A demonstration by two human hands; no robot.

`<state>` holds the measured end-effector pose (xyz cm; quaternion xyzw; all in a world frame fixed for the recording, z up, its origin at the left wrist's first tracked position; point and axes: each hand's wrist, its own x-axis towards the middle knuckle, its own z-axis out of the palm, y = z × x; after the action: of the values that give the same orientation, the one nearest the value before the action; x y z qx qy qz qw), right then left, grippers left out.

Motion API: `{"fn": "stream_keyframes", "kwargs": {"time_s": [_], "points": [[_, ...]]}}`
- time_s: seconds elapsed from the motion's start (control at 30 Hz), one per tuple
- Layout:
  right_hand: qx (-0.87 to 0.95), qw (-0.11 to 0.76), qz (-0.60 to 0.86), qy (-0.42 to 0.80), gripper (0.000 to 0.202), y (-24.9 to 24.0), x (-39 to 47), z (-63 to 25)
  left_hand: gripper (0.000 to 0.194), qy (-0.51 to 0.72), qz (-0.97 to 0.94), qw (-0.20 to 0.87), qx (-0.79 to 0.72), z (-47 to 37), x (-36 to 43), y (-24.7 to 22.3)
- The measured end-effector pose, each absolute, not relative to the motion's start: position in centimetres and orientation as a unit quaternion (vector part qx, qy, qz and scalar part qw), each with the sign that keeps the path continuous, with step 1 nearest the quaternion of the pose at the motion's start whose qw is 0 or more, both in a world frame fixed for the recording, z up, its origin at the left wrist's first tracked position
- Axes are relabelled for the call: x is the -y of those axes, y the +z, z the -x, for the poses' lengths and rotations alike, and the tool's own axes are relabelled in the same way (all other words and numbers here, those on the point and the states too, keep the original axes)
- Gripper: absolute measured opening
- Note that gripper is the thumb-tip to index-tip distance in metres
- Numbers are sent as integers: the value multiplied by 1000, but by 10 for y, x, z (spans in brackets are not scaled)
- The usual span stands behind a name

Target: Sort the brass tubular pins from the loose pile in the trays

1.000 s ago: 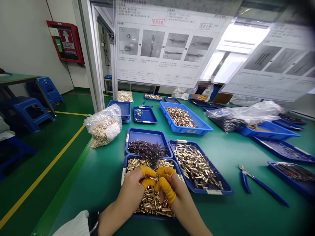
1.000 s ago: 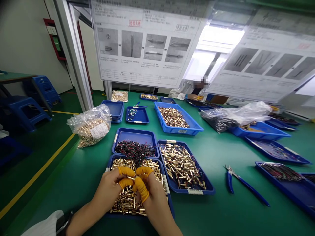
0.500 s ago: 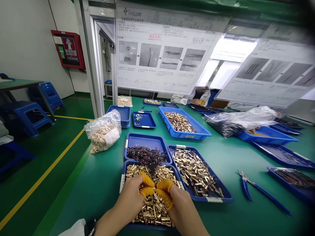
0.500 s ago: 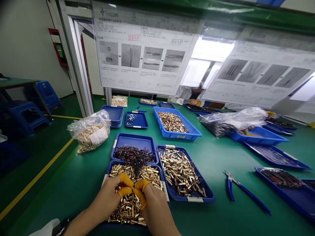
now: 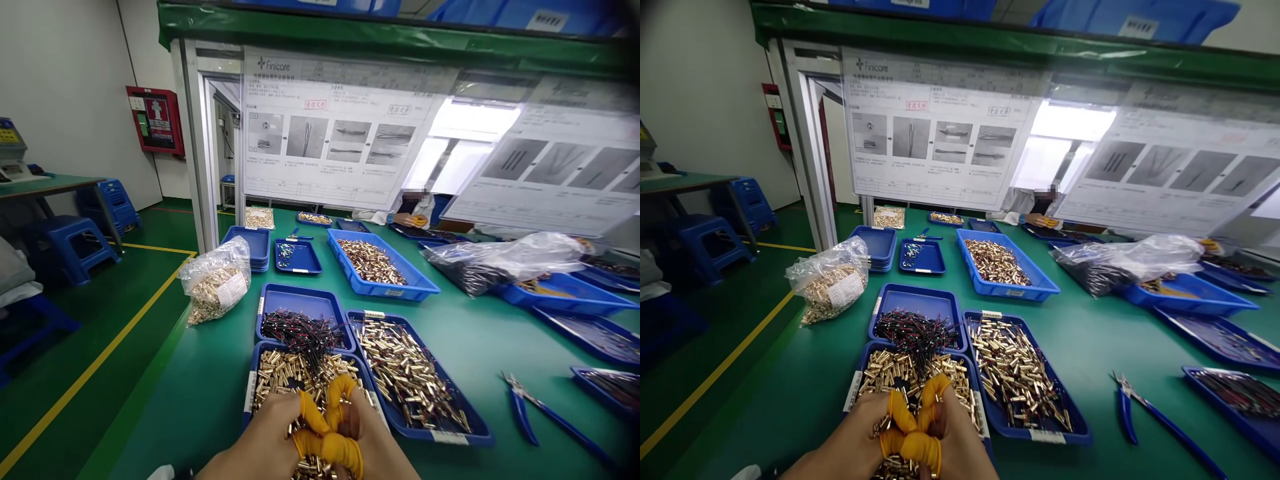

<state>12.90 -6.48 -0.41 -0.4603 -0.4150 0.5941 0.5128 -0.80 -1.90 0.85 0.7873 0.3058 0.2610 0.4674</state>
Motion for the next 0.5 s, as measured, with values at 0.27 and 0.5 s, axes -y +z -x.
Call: {"fn": "stream_keyframes", "kwargs": {"time_s": [0.27,0.5], "points": [[437,549,640,315,34,21,73,-167,18,293,-746,411,-434,10,-6,4],[563,391,728,-14,24,3,63,-172,32,268,-833,271,-401,14,-39,-21]]}}
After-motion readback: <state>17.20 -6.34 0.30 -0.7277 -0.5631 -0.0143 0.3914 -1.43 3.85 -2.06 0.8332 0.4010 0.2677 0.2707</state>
